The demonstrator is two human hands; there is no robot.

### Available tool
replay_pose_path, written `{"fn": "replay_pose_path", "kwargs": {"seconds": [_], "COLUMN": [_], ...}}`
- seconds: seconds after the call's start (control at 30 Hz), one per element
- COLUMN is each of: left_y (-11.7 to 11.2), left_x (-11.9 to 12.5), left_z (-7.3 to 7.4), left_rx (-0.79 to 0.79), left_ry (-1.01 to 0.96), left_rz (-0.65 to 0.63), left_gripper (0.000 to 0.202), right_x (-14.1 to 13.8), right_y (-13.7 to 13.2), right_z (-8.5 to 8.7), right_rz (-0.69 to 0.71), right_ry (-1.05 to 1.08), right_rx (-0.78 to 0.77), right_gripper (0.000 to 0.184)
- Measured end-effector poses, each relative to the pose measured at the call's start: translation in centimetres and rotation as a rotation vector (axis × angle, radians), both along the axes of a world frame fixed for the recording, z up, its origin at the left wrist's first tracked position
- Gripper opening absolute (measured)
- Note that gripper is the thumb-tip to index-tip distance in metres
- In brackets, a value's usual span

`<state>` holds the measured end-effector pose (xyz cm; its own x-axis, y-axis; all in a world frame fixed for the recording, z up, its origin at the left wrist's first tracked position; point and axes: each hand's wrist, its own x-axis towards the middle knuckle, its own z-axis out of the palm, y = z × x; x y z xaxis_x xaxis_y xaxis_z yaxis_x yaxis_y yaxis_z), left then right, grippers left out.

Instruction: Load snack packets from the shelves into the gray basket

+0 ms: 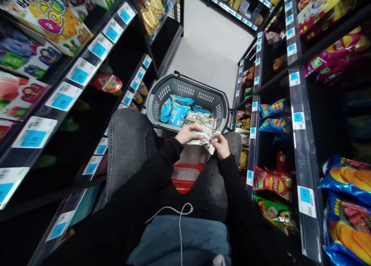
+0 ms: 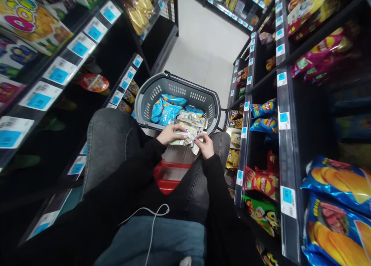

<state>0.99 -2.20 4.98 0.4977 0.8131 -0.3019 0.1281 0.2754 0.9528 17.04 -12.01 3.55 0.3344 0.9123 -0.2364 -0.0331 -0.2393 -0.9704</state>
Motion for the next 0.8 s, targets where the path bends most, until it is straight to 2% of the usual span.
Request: {"fn": "replay_pose_path", "kwargs": {"seconds": [0.2, 0.4, 0.57, 0.7, 0.8], "left_y": [-0.2, 0.0, 0.0, 0.0, -0.1], "left_x": [0.3, 0.1, 0.1, -0.1, -0.4], "left_z": [-0.8, -1.1, -0.8, -0.5, -0.2], "left_rx": [-0.035, 0.074, 0.122, 0.202, 0.24], "left_ry": [0.057, 0.053, 0.01, 0.006, 0.014], "left_rz": [0.071, 0.133, 0.125, 0.123, 0.073], "left_gripper": [0.028, 0.019, 0.016, 0.015, 0.016], "right_x": [0.0, 0.1, 0.5, 0.8, 1.2], "right_y": [0.1, 0.2, 0.2, -0.1, -0.3], "right_z": [0.6, 1.1, 1.0, 0.8, 0.3], "right_rz": [-0.026, 0.028, -0.039, -0.063, -0.041], "right_ry": [-0.17, -0.237, -0.29, -0.244, -0.152], "right_rx": [0.087, 0.068, 0.163, 0.218, 0.22], "right_gripper": [0.018, 0.02, 0.014, 0.013, 0.017]}}
